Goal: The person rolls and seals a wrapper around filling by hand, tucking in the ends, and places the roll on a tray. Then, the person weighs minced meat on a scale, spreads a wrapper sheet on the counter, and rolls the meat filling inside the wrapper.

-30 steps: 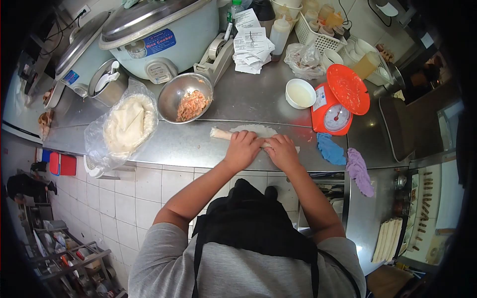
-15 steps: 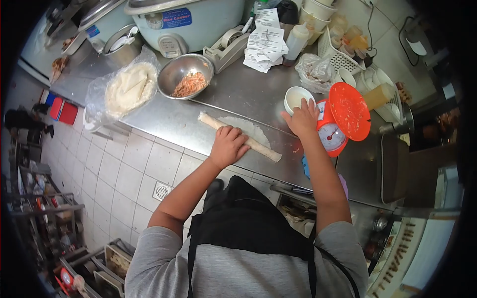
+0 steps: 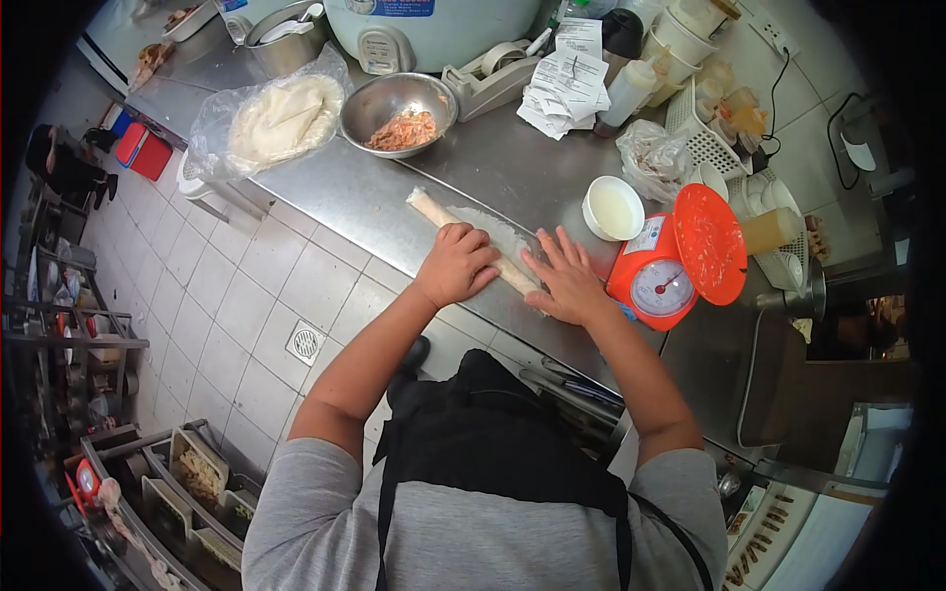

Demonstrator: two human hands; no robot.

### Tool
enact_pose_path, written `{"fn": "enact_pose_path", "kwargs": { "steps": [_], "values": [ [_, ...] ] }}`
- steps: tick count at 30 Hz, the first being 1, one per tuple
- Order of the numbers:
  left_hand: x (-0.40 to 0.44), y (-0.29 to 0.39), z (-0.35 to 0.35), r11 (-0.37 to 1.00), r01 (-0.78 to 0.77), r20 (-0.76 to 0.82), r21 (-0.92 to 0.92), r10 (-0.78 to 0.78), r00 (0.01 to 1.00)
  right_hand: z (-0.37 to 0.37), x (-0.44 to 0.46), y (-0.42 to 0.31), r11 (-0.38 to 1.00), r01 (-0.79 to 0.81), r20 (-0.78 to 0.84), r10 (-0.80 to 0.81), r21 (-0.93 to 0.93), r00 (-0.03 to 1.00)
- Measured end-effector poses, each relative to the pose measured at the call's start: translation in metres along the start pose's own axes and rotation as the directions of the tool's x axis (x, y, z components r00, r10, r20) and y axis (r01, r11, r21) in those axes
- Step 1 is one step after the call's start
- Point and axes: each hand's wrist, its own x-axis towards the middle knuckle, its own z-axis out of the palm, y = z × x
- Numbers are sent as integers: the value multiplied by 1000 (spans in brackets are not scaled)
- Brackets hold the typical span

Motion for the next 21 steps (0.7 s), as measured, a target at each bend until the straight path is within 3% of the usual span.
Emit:
{"fn": "enact_pose_path", "kwargs": {
  "steps": [5,12,17,20,21],
  "values": [
    [0,-2,1,1000,-11,-14,8,11,1000,-14,-22,7,995,85,124,-78,-54,989],
    [1,-2,-1,1000,-7,5,-4,7,1000,1,29,4,991,6,17,-3,-131,1000],
    [2,-2,-2,1000,-5,-5,-27,5,1000,-10,-3,-5,992,53,124,-39,-113,991],
    [2,-3,-3,999,-1,-2,-37,1,1000,-32,-29,-2,997,26,137,-16,-74,990],
    [2,-5,-3,999,-11,4,-47,12,1000,-37,-29,6,996,-28,61,33,-80,998]
  ]
}}
